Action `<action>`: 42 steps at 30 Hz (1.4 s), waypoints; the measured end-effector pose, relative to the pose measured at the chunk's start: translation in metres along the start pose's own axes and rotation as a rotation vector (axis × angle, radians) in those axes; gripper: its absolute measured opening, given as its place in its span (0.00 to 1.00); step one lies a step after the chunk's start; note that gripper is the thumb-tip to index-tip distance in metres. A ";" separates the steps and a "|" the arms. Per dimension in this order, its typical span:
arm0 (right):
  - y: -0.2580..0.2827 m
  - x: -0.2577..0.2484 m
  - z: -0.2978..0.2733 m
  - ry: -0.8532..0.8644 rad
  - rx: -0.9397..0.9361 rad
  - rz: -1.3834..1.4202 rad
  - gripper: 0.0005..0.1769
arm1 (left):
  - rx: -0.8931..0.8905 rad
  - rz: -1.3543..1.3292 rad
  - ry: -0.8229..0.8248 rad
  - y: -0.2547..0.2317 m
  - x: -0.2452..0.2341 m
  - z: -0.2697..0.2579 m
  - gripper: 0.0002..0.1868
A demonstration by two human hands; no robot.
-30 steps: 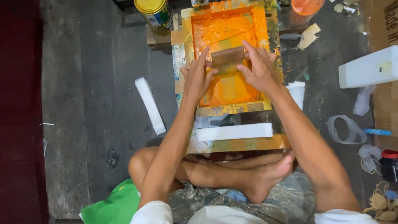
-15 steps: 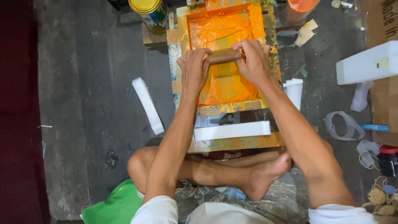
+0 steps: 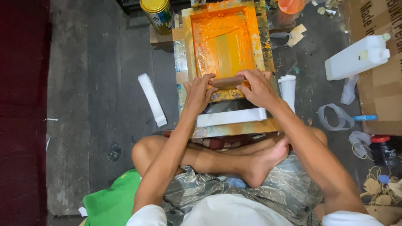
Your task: The person sits on the floor and uses a roller to apply orange paint onto a screen printing frame. They then place a white rectangular object onto the frame and press it down to transfer the paint.
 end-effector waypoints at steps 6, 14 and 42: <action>-0.027 0.020 0.006 0.006 0.085 -0.033 0.30 | -0.059 -0.066 0.050 0.018 0.014 0.004 0.32; -0.045 0.022 0.039 -0.009 0.086 -0.011 0.36 | -0.031 -0.098 -0.076 0.016 0.002 0.034 0.37; -0.046 0.021 0.067 -0.241 -0.062 -0.090 0.12 | 0.064 0.141 -0.183 0.014 -0.013 0.070 0.14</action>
Point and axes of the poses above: each hand's wrist, its own z-axis towards the middle knuckle, its own x-axis out of the palm, y = z × x, the point moved 4 cm from there along z, towards the middle knuckle, and after that the axes turned 1 degree about -z, right-handed, at the moved point
